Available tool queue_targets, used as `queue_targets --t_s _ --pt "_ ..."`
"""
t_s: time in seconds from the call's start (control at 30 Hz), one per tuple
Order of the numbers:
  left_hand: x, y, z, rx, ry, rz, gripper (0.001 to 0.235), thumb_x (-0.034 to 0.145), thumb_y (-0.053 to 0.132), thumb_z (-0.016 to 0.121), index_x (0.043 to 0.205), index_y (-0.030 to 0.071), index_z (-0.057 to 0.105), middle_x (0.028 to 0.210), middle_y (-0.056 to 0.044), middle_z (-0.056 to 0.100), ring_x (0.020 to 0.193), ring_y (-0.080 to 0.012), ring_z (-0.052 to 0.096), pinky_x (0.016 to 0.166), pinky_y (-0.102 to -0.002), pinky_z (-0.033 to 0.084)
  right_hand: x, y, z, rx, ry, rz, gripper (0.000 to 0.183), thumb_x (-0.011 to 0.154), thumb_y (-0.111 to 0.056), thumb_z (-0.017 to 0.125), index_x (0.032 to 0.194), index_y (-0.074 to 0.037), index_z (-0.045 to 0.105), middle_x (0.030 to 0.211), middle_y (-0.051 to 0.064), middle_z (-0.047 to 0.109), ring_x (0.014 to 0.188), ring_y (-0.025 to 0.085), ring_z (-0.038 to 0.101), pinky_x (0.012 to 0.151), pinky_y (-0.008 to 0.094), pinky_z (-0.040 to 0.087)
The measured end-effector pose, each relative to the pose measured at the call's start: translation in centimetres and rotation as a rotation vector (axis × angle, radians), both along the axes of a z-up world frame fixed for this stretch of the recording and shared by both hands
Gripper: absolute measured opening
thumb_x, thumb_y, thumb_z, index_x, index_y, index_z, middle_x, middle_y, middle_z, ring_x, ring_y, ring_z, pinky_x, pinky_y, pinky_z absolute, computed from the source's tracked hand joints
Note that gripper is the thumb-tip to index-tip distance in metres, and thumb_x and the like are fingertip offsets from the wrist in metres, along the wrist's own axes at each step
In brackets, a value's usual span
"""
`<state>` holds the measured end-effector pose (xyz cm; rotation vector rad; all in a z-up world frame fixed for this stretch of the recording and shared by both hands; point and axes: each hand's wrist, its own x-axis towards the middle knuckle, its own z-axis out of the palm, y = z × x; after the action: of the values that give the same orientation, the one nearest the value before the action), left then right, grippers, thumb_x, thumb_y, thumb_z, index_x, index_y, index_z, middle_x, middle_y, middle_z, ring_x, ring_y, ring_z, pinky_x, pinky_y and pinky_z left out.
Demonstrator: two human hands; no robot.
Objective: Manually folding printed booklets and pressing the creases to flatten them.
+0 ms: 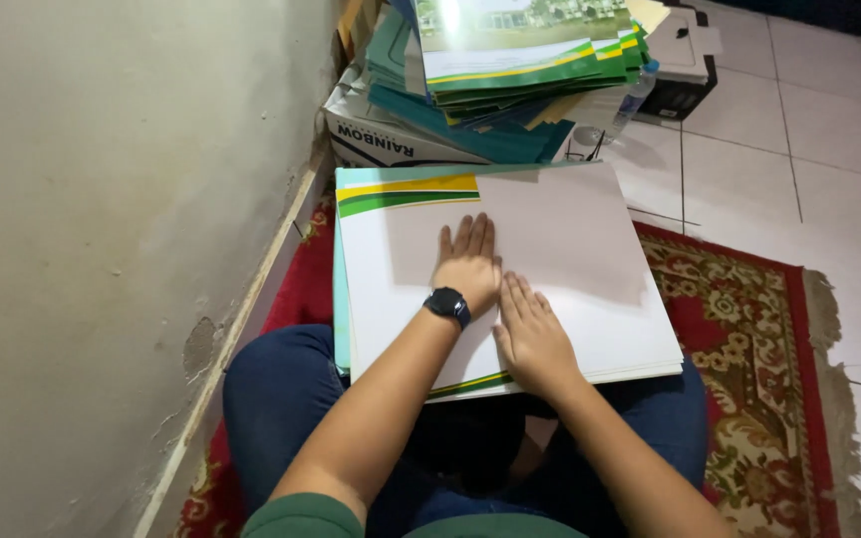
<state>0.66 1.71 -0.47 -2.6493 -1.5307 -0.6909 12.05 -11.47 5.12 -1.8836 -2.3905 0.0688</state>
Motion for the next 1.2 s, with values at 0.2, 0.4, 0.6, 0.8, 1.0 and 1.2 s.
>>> queue_targets --t_s 0.2,0.4,0.6,0.8,1.0,1.2 --pt "1.6 7.8 3.6 -0.259 0.237 0.048 0.065 0.104 0.038 0.031 0.16 0.004 0.027 0.166 -0.015 0.028 0.155 -0.0324 0.023 0.124 -0.058 0.016 0.2 -1.7 -0.2 -0.128 -0.014 0.014 0.069 0.105 -0.042 0.027 0.162 -0.005 0.019 0.17 0.017 0.018 0.156 0.032 0.017 0.123 0.045 0.012" --pt "1.6 10.3 5.0 -0.283 0.233 0.125 0.064 0.108 0.041 0.019 0.161 0.006 0.019 0.168 -0.014 0.023 0.156 -0.0322 0.017 0.126 -0.058 0.004 0.0 -1.5 -0.2 -0.118 -0.028 0.03 0.07 0.105 -0.042 0.028 0.163 -0.005 0.017 0.171 0.015 0.015 0.156 0.03 0.014 0.123 0.045 0.008" --pt "1.1 8.0 5.4 -0.231 0.29 0.074 0.064 0.109 0.042 0.024 0.162 0.004 0.019 0.168 -0.016 0.021 0.157 -0.0345 0.011 0.126 -0.057 0.007 -0.4 -0.9 0.5 -0.154 -0.002 0.007 0.068 0.105 -0.041 0.026 0.163 -0.005 0.02 0.17 0.014 0.018 0.156 0.03 0.015 0.123 0.045 0.008" --pt "0.4 1.3 0.2 -0.072 0.082 -0.077 0.062 0.105 0.038 0.039 0.157 0.006 0.036 0.164 -0.019 0.031 0.153 -0.0367 0.024 0.123 -0.059 0.018 -0.3 -1.0 -0.2 -0.092 -0.054 0.001 0.067 0.105 -0.042 0.03 0.161 -0.004 0.024 0.17 0.014 0.021 0.156 0.029 0.017 0.124 0.045 0.01" --pt "-3.5 -4.7 3.6 -0.05 -0.135 -0.164 0.055 0.102 0.024 0.035 0.144 -0.011 0.044 0.155 -0.028 0.042 0.15 -0.0387 0.031 0.122 -0.052 0.019 -1.4 -2.7 -1.3 0.209 0.093 -0.021 0.062 0.1 -0.03 0.041 0.149 0.008 0.04 0.161 0.025 0.036 0.153 0.03 0.029 0.123 0.042 0.021" --pt "-3.3 -4.4 4.0 -0.08 -0.404 -0.071 0.051 0.101 0.02 0.036 0.138 -0.012 0.051 0.149 -0.029 0.049 0.146 -0.0421 0.036 0.121 -0.049 0.023 -2.9 -6.3 2.8 -0.114 0.193 -0.244 0.063 0.093 -0.029 0.061 0.144 0.003 0.045 0.148 0.025 0.05 0.139 0.033 0.048 0.111 0.041 0.044"
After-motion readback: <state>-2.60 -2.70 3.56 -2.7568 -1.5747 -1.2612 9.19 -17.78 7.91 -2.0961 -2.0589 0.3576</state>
